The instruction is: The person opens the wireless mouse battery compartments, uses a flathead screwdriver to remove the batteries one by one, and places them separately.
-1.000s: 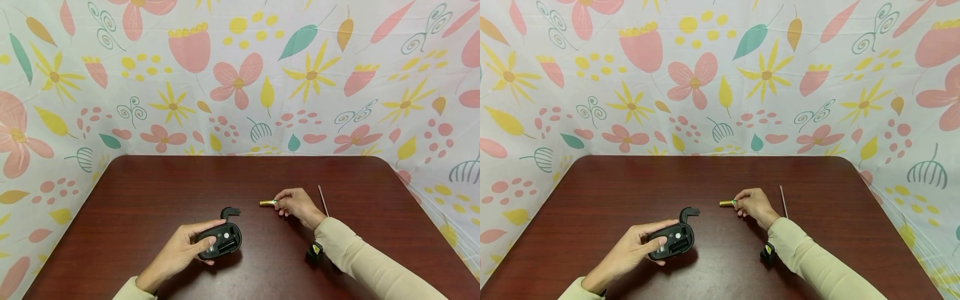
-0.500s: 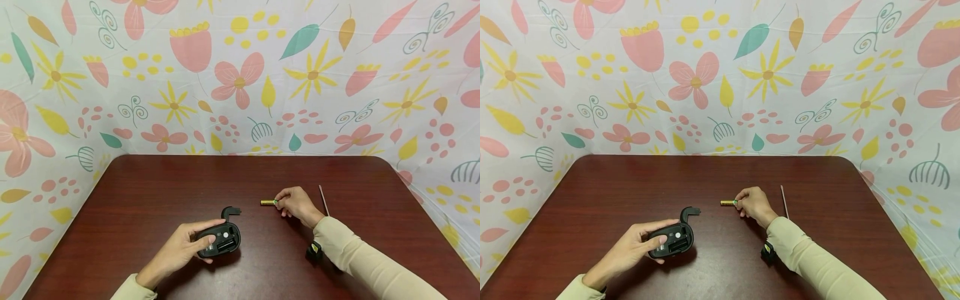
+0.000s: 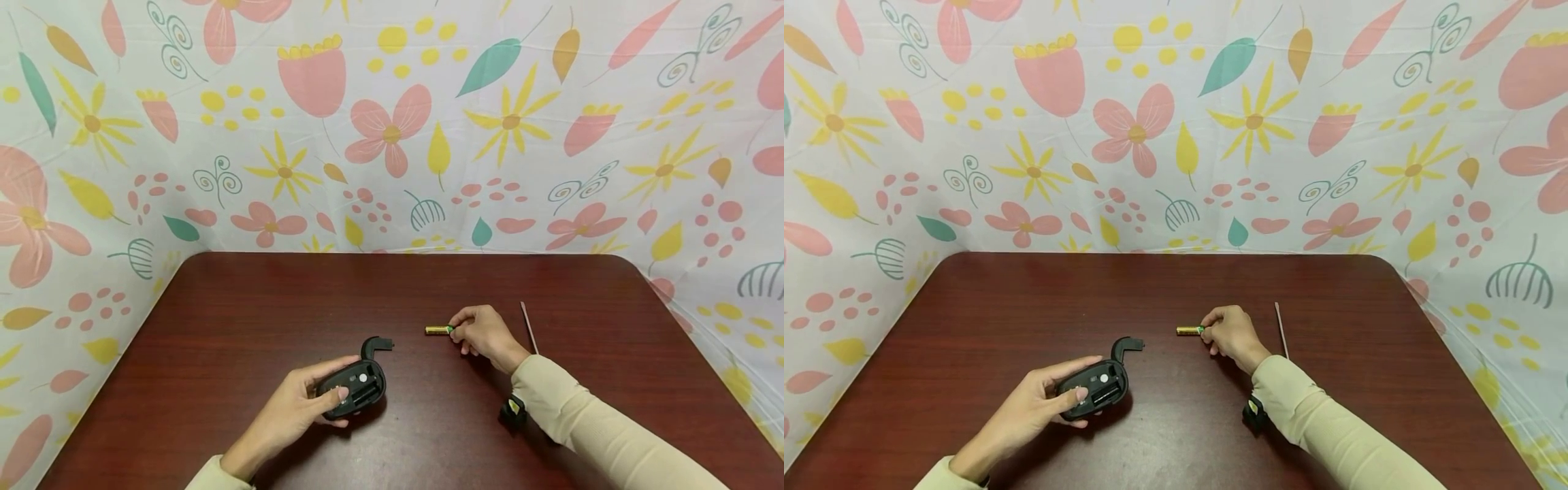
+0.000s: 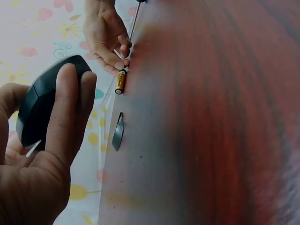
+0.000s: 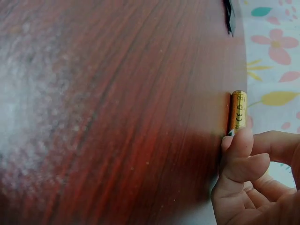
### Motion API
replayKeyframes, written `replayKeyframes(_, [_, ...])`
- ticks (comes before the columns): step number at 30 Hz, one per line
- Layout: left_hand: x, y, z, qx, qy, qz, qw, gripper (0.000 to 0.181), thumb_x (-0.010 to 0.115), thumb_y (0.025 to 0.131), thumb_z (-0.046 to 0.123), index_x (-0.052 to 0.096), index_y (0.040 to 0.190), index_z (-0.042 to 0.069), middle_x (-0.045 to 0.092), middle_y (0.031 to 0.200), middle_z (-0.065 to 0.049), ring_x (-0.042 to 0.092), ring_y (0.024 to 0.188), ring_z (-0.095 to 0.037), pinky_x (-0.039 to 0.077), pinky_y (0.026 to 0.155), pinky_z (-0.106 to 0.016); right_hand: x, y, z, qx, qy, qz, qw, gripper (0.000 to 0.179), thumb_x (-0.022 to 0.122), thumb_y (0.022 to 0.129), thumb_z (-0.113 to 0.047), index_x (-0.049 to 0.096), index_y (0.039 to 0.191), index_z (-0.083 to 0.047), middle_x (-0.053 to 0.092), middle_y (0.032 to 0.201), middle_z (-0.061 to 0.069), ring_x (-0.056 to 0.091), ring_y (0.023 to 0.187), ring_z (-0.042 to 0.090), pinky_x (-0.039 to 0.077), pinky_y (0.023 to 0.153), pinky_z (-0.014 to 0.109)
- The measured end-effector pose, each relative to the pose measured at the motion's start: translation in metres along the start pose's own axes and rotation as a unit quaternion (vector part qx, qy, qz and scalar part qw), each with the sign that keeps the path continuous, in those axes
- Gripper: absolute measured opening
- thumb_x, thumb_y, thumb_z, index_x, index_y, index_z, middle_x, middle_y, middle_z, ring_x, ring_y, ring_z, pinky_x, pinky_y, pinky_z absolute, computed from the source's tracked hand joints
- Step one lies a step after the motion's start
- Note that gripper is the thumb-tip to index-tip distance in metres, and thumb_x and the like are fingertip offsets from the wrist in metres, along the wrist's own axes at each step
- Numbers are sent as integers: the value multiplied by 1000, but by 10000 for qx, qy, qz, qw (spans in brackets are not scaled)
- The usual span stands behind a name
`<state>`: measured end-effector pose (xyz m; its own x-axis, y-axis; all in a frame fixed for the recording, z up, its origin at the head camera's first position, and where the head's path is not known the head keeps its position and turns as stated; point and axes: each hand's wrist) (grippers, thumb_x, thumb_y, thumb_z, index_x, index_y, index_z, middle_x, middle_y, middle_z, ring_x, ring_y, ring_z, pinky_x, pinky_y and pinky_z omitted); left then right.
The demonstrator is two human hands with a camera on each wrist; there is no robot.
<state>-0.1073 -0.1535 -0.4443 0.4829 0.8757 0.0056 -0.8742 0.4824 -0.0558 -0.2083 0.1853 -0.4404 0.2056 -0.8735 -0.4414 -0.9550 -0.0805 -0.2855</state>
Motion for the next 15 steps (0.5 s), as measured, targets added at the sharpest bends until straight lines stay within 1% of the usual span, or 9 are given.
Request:
replayKeyframes(3, [2,-4,-2,-100,-129,235,9996,58,66,103,9,45,155,-4,51,145,-40,73,104,-29,68,79,-44,-1,0,0,10,0,8,10000,22,63,93,4,69,113,5,72,80,11,57,54,16,44,47,25])
replayKeyframes(7, [5,-9,-4,-342,-294,637,9969,60,67,102,7,43,156,-3,51,146,-39,72,108,-32,68,81,-43,-3,-2,1,15,-13,38,10000,22,61,94,3,68,115,5,73,82,12,58,55,16,44,47,25])
replayKeyframes(12, [10,-13,-5,-573,-374,1030,9923,61,66,100,2,43,157,-1,50,147,-38,72,107,-31,68,83,-41,-6,-4,3,-25,24,102,9999,22,60,94,3,68,115,5,72,82,11,58,56,16,44,47,25])
replayKeyframes(15, [13,-15,-6,-671,-340,1204,9899,61,66,99,0,45,156,-1,50,146,-38,71,107,-30,68,82,-39,-8,-5,3,-31,47,136,9999,24,61,93,2,68,116,5,71,81,10,59,56,16,44,47,25])
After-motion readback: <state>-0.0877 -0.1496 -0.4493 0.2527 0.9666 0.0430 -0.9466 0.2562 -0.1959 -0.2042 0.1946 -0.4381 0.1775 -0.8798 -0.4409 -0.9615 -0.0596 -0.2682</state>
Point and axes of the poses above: each hand's wrist, its own y-axis towards the middle knuckle, its own x-axis out of the palm, z = x × y
